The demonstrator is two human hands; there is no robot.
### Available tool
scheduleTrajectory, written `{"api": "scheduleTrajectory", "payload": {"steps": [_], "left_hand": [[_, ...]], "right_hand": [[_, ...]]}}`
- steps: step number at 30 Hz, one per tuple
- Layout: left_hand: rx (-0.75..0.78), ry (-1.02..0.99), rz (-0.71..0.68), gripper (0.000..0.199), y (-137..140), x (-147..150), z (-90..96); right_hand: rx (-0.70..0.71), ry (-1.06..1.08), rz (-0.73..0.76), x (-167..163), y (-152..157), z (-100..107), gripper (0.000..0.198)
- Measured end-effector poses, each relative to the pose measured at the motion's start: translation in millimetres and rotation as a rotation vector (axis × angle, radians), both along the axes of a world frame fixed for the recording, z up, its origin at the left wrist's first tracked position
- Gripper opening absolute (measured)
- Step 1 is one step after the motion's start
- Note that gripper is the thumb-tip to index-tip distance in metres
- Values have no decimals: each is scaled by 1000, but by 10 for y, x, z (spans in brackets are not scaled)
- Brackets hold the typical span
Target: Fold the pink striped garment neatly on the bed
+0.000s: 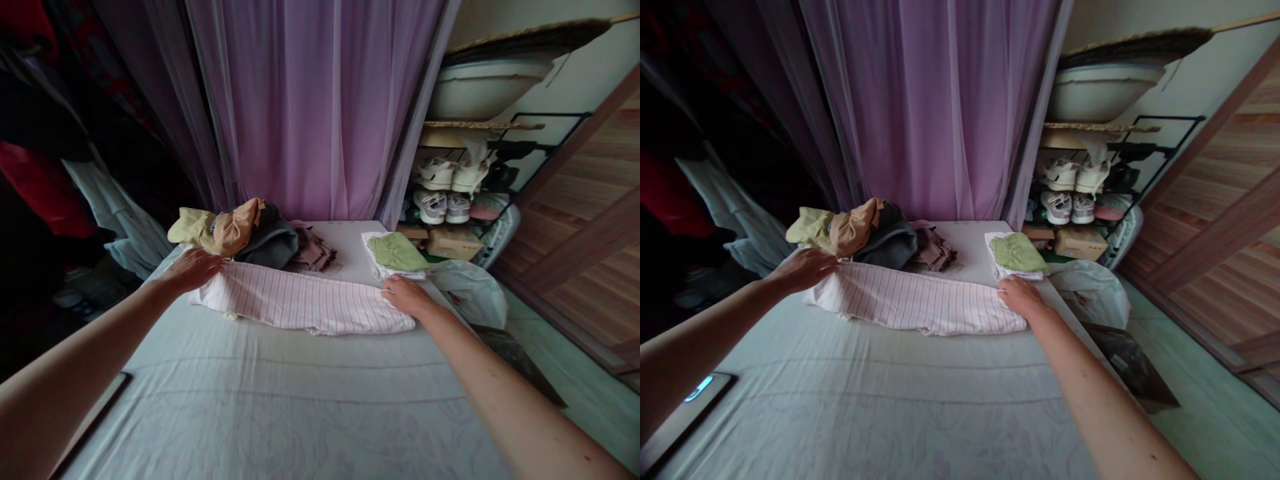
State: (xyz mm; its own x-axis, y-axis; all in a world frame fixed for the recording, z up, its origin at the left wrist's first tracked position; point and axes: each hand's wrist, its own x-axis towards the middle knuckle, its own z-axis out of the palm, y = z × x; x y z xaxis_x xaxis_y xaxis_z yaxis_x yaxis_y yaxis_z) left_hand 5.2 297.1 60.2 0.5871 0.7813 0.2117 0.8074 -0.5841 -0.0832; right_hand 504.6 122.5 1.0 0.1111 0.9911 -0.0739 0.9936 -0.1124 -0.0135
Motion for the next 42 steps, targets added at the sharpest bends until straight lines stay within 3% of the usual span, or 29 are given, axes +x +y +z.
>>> {"api": "scheduleTrajectory", "payload": {"steps": [3, 6, 10, 12, 15, 20, 23, 25, 29, 34, 39, 42], "left_hand": [[11, 219, -13, 26, -198, -41, 164], [48, 251, 5, 29, -351, -79, 400], [214, 195, 75, 38, -534, -89, 745], [293, 127, 86, 41, -674, -115, 794], [306, 9, 77, 41, -984, -220, 535], [140, -91, 25, 35, -1630, -452, -474], [99, -142, 42, 34, -1903, -504, -856], [110, -182, 81, 34, -1995, -484, -908], [108, -205, 101, 31, -2087, -397, -785], [-37, -240, 86, 30, -2178, -430, -793], [-154, -484, 345, 43, -1977, -592, -870], [-195, -454, 453, 52, -1770, -614, -826]], "right_hand": [[38, 40, 18, 82, -82, 100, 26], [123, 6, -59, 199, -127, 391, 31], [508, -37, -90, 345, -198, 860, 37], [673, -32, -15, 374, -330, 920, 37], [711, -35, 99, 337, -697, 628, 32], [647, -35, 160, 127, -1431, -328, 32], [637, -19, 137, 6, -1689, -627, 32], [666, -27, 114, -37, -1762, -664, 32], [723, -46, 80, -33, -1809, -632, 29], [726, -10, 70, 13, -1847, -740, 28], [726, 3, 46, 6, -1838, -791, 28], [723, 13, 49, 17, -1839, -797, 29]]}}
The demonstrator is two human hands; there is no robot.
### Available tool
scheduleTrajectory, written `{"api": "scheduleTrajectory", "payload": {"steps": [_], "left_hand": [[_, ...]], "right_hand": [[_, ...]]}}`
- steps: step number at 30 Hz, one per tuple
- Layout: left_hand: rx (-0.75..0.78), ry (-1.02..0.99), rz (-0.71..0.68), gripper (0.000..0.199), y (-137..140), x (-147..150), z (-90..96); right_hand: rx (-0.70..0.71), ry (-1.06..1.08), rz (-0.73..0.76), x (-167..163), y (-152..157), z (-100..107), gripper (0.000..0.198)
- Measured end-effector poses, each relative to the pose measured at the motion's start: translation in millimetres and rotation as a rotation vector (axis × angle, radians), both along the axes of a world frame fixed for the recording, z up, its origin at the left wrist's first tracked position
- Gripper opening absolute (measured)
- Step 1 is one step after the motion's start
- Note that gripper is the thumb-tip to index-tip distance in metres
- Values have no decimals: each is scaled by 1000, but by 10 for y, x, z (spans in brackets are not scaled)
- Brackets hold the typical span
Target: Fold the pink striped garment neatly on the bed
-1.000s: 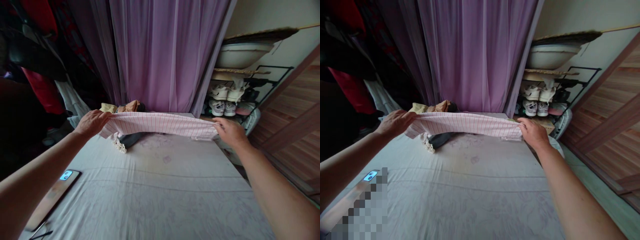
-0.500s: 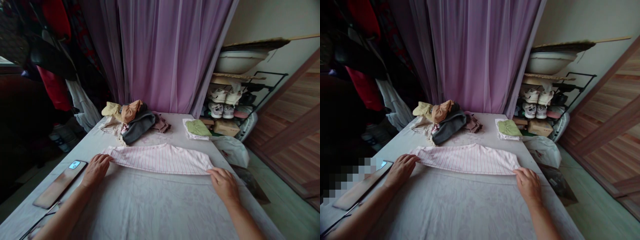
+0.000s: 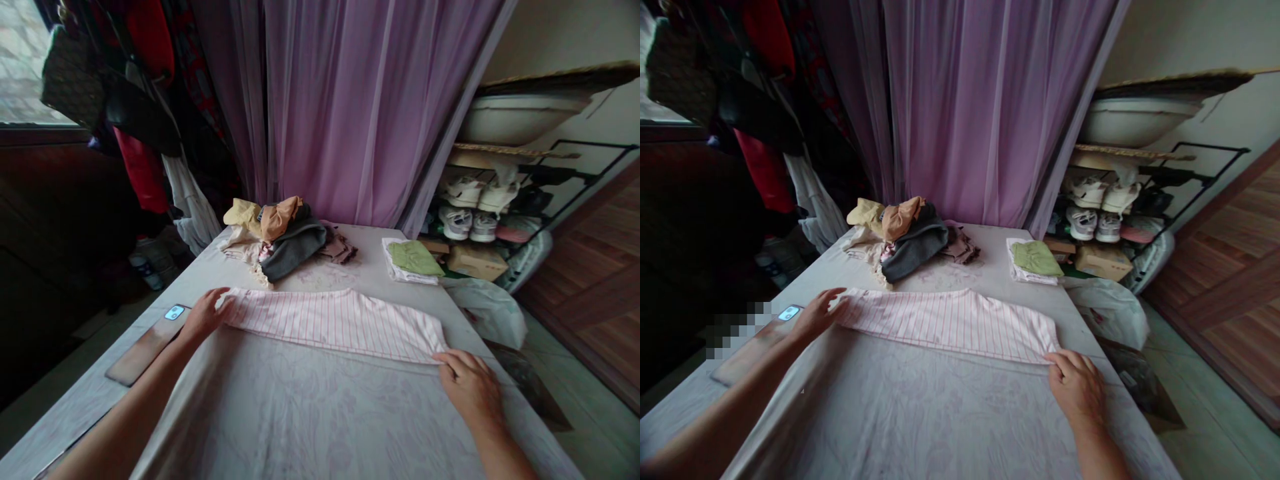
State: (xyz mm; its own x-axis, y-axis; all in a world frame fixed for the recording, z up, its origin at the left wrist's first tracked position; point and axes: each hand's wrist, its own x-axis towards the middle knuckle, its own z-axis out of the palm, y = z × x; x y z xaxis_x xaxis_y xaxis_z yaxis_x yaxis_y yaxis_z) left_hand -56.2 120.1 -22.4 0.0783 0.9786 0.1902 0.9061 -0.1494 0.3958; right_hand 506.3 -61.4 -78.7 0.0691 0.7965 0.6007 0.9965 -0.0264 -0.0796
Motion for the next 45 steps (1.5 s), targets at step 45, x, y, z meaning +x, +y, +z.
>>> {"api": "scheduleTrajectory", "payload": {"steps": [45], "left_hand": [[-278, 283, 123, 42, 365, 103, -6]], "right_hand": [[85, 99, -62, 32, -4, -6, 33]]}}
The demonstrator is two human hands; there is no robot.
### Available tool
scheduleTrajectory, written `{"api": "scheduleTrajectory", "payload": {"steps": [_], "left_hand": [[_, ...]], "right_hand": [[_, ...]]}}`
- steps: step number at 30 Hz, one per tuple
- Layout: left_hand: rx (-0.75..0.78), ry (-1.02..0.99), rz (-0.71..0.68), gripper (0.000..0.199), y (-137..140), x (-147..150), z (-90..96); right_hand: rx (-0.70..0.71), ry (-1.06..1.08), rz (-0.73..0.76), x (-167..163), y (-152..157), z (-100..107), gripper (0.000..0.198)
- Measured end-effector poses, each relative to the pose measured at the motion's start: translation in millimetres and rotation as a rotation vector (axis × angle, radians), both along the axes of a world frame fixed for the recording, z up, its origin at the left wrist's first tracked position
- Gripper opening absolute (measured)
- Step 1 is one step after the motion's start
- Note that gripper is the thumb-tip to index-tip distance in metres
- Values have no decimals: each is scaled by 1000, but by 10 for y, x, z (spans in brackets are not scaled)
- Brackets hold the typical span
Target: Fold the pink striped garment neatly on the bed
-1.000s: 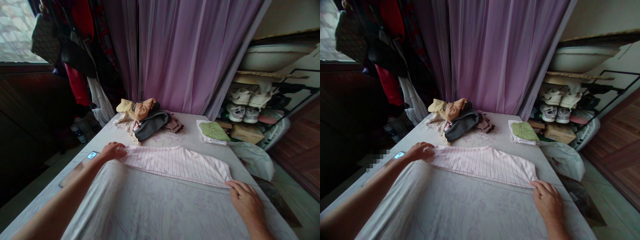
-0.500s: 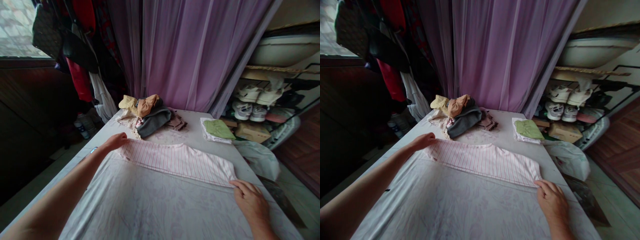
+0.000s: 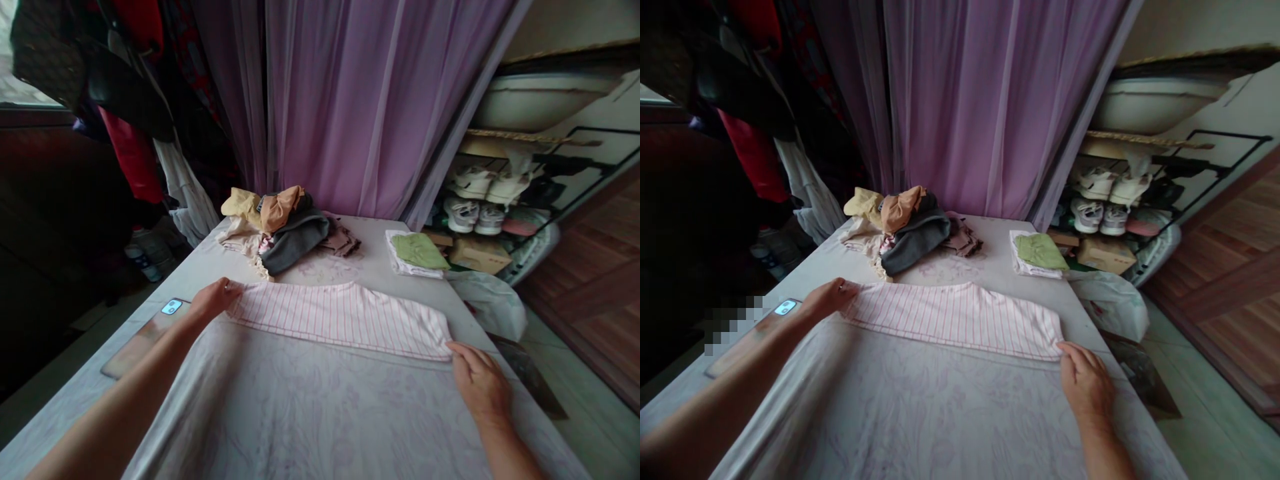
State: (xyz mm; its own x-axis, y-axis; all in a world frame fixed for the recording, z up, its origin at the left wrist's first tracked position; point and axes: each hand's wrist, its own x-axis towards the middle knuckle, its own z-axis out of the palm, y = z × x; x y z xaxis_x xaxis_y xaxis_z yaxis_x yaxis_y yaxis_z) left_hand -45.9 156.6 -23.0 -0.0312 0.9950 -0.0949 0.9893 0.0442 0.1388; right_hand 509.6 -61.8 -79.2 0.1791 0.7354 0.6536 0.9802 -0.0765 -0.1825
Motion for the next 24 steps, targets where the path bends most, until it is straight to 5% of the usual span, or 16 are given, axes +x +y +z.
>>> {"api": "scheduleTrajectory", "payload": {"steps": [5, 9, 14, 19, 24], "left_hand": [[-28, -2, -18, 46, 8, -63, 45], [-79, 20, 7, 55, 16, -92, 112], [-14, 45, -61, 47, -65, -49, 101], [76, -31, 20, 42, -159, 80, 100], [38, -273, 150, 44, -200, 56, 186]], "right_hand": [[-164, 156, -183, -117, 16, 94, 44], [-427, 224, -433, -154, 96, 242, 58], [-686, 151, -477, -233, 280, 392, 55], [-600, 328, -464, -293, 380, 453, 47], [-246, 529, -380, -111, 270, 473, 50]]}}
